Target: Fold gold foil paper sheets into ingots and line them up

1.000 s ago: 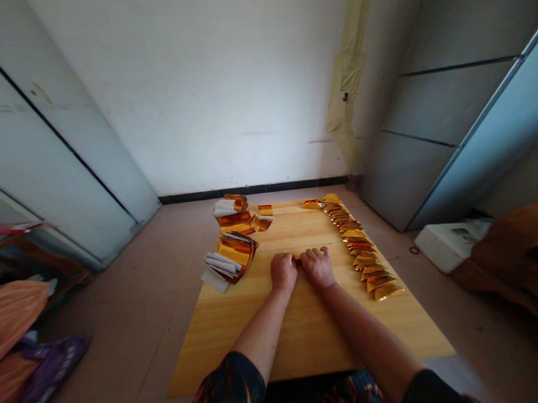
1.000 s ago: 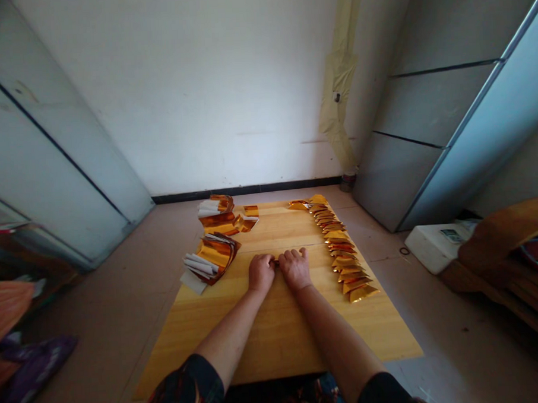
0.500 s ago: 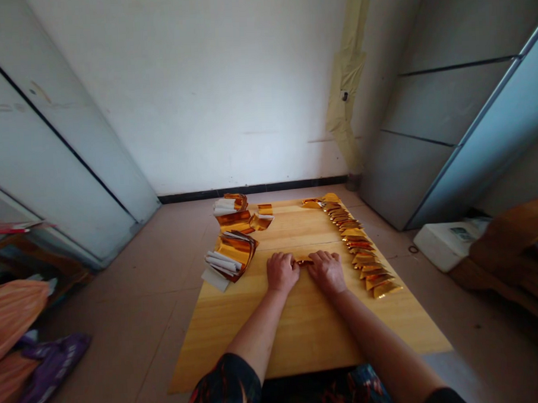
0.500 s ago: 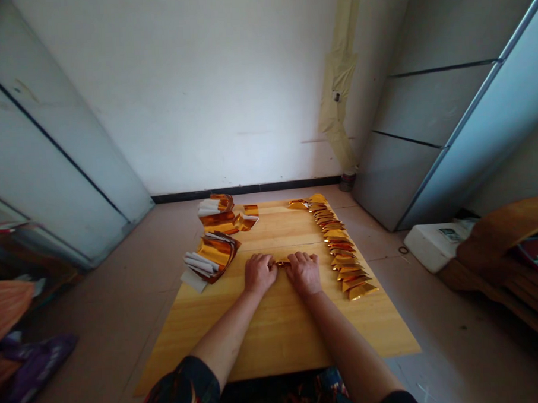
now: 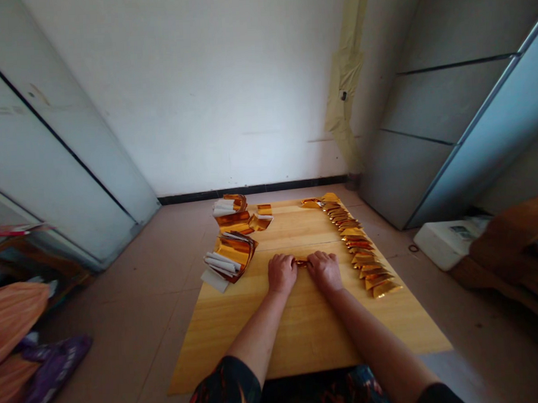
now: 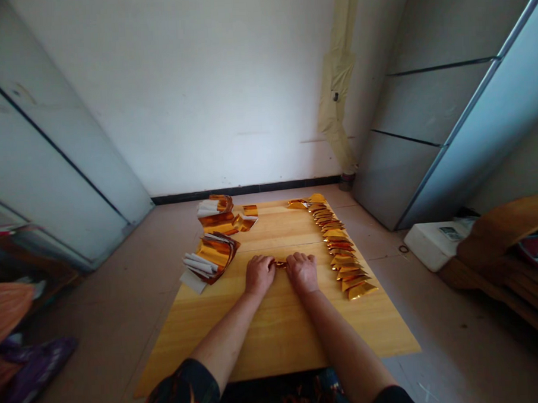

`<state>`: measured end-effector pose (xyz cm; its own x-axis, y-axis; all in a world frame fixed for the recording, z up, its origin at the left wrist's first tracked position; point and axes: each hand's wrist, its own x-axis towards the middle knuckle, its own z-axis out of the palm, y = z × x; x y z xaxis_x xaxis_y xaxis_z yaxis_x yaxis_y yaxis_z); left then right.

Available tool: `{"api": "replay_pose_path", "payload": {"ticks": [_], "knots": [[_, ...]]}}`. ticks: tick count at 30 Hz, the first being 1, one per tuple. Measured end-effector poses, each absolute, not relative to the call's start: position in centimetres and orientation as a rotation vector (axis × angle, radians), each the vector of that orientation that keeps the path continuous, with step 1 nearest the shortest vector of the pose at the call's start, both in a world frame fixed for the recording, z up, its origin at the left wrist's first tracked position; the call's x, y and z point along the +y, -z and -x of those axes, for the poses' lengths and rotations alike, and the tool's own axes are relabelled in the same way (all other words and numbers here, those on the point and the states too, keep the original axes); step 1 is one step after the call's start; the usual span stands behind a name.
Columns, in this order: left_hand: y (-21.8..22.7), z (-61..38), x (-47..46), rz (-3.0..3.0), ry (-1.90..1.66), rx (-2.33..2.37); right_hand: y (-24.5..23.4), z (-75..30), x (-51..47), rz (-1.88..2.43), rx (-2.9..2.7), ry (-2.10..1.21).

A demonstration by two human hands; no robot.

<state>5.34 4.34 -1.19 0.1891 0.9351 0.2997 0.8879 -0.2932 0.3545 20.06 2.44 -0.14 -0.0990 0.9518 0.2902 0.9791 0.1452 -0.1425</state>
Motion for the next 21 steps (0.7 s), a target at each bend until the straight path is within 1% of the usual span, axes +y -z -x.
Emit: {"api": "replay_pose_path", "payload": {"ticks": [14, 21], "knots": [[1.19, -5.49, 4.72, -2.347, -0.659, 1.819, 0.33, -19.95, 2.53, 1.853, -2.187, 0.183], [1.1, -5.32, 4.9, -2.349, -0.646, 1.822, 0.09, -19.9, 2.43, 1.841, -2.182, 0.159]]}}
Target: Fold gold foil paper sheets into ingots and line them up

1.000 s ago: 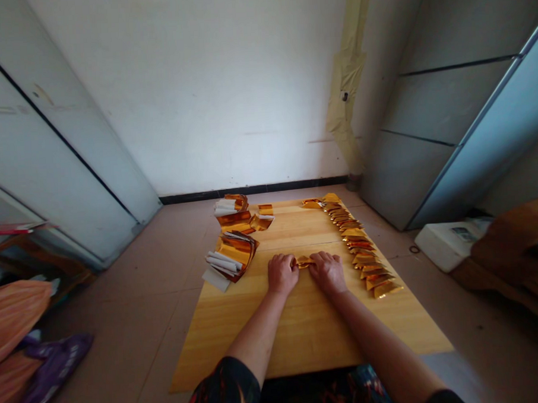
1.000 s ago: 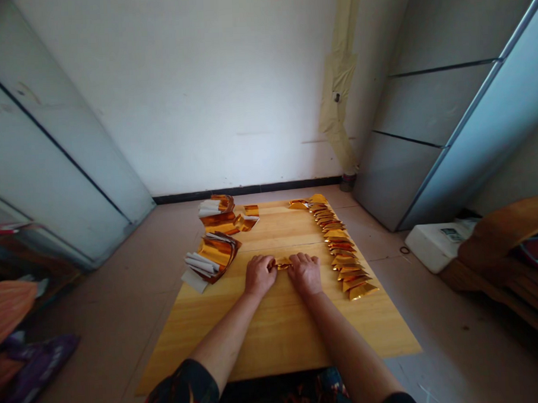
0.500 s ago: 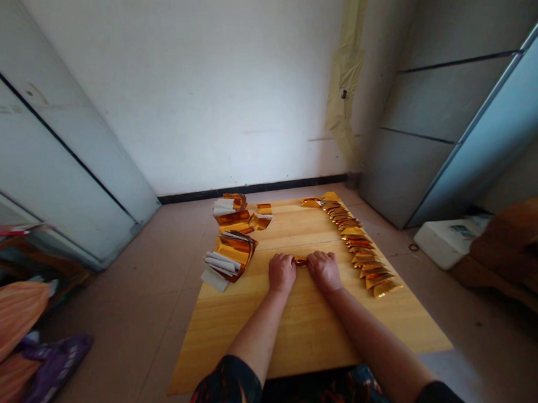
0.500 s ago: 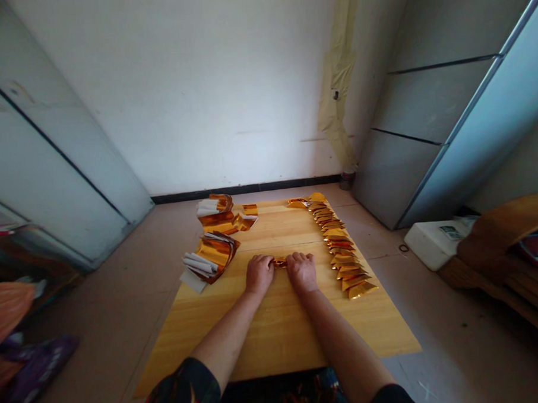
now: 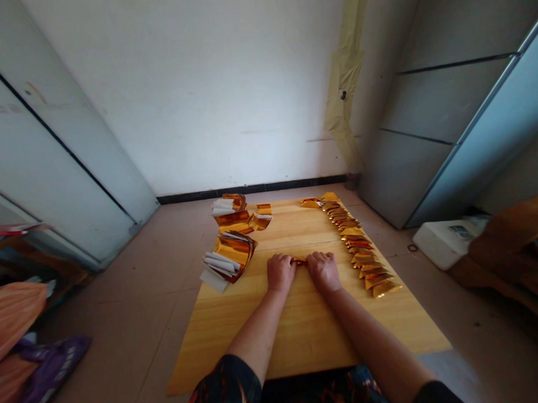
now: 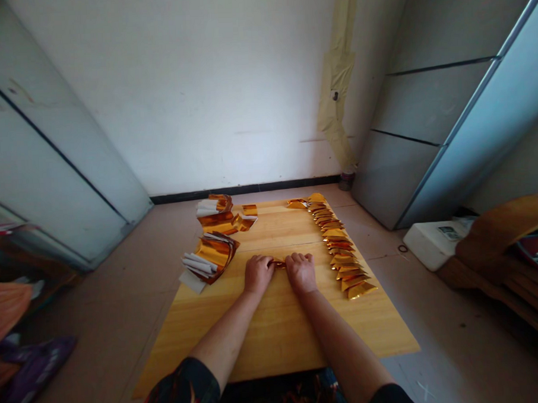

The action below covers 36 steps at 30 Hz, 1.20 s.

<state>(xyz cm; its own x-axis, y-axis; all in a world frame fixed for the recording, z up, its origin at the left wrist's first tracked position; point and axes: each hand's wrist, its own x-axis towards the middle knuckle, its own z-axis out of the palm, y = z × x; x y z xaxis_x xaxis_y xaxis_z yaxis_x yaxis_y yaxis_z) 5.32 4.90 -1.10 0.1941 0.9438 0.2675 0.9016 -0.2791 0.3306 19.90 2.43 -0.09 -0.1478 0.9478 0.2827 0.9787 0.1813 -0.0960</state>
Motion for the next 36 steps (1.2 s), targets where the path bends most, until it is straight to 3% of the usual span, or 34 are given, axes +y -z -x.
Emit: {"api": "replay_pose_path", "payload": {"ticks": [14, 28, 36], "knots": [[0.5, -5.6, 4.6, -2.316, -0.514, 1.873, 0.4, -20.0, 2.5, 1.813, -2.164, 0.195], [0.5, -4.4, 4.1, -2.324, -0.64, 1.722, 0.4, -19.9, 2.4, 1.761, -2.098, 0.195], [1.0, -4.5, 4.9, -1.959, -0.766, 1.669, 0.5, -19.9, 2.5, 1.729, -2.085, 0.181]]}}
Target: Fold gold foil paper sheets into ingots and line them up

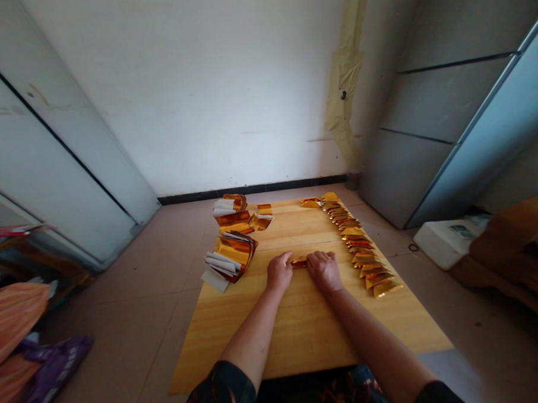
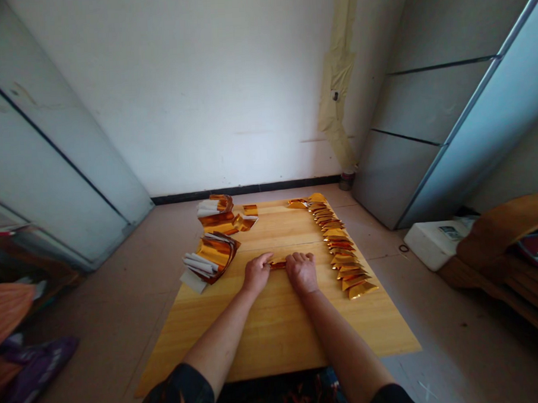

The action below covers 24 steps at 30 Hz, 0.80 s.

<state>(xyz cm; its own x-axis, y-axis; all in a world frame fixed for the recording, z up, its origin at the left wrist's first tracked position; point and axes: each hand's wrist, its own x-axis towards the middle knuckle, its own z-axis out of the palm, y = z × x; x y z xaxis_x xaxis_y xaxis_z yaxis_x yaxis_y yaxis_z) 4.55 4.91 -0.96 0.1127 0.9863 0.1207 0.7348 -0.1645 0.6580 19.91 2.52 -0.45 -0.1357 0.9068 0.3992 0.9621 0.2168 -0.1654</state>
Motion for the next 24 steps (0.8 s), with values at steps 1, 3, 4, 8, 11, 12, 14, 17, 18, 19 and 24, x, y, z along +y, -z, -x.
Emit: {"api": "replay_pose_path", "payload": {"ticks": [1, 3, 4, 8, 11, 12, 14, 17, 18, 19, 24], "knots": [[0.8, -4.5, 5.0, -1.909, -0.769, 1.683, 0.4, -19.9, 2.5, 1.725, -2.086, 0.177], [0.6, -4.5, 5.1, -1.838, -0.77, 1.717, 0.4, -19.9, 2.5, 1.714, -2.082, 0.162], [0.5, -4.4, 5.1, -1.817, -0.77, 1.73, 0.4, -20.0, 2.6, 1.707, -2.074, 0.151], [0.2, -4.3, 5.1, -1.792, -0.76, 1.75, 0.6, -20.0, 2.9, 1.72, -2.008, 0.07], [0.3, -4.3, 5.1, -1.798, -0.775, 1.748, 0.7, -19.9, 3.3, 1.731, -1.993, 0.022], [0.3, -4.4, 5.1, -1.802, -0.777, 1.748, 0.7, -19.8, 3.4, 1.737, -1.993, 0.019], [0.2, -4.4, 5.1, -1.804, -0.76, 1.77, 0.8, -19.6, 3.5, 1.761, -1.987, 0.027], [0.0, -4.5, 5.1, -1.796, -0.718, 1.843, 0.7, -19.4, 3.5, 1.786, -1.977, 0.043], [-0.1, -4.5, 5.0, -1.799, -0.712, 1.858, 0.7, -19.4, 3.5, 1.784, -1.976, 0.042], [-0.2, -4.5, 5.0, -1.802, -0.711, 1.868, 0.7, -19.4, 3.5, 1.78, -1.973, 0.038], [-0.4, -4.3, 4.8, -1.86, -0.731, 1.819, 0.6, -19.8, 3.7, 1.73, -1.971, 0.019]]}}
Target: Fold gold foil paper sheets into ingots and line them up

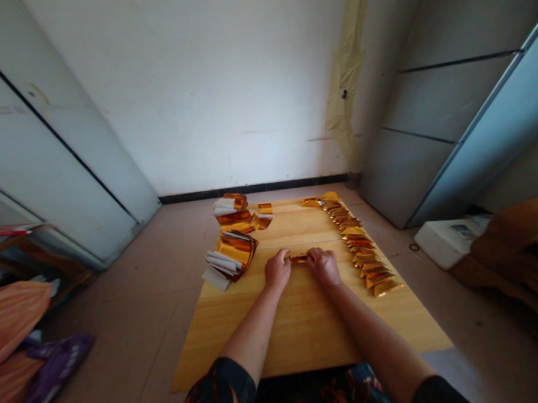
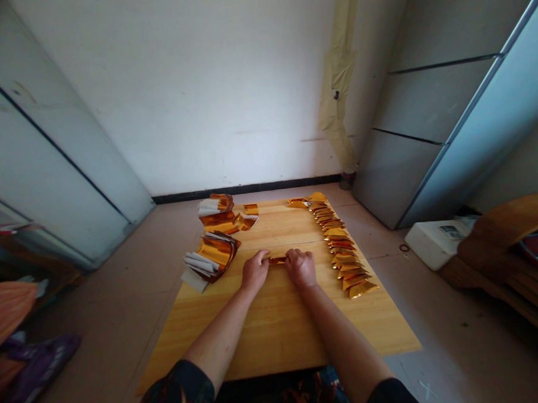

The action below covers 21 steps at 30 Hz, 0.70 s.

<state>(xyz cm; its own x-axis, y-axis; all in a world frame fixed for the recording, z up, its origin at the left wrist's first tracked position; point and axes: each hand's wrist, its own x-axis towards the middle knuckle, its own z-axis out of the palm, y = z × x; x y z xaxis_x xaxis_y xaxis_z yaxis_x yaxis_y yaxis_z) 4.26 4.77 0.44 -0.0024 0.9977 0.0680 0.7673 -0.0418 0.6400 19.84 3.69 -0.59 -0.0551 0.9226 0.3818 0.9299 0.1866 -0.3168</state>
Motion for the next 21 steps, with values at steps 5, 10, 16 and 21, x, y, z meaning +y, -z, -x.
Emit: {"api": "replay_pose_path", "payload": {"ticks": [5, 10, 16, 21], "knots": [[-0.9, -4.0, 4.5, -1.891, -0.687, 1.797, 0.6, -19.9, 3.9, 1.714, -1.914, 0.009], [-1.3, -3.5, 4.4, -1.872, -0.661, 1.833, 0.3, -19.8, 4.1, 1.702, -1.875, -0.013], [-1.3, -2.9, 4.4, -1.863, -0.689, 1.823, -0.1, -20.0, 4.2, 1.717, -1.892, 0.027], [-0.6, -2.9, 4.6, -1.86, -0.819, 1.803, -0.4, -20.2, 4.3, 1.746, -1.901, 0.043]]}}
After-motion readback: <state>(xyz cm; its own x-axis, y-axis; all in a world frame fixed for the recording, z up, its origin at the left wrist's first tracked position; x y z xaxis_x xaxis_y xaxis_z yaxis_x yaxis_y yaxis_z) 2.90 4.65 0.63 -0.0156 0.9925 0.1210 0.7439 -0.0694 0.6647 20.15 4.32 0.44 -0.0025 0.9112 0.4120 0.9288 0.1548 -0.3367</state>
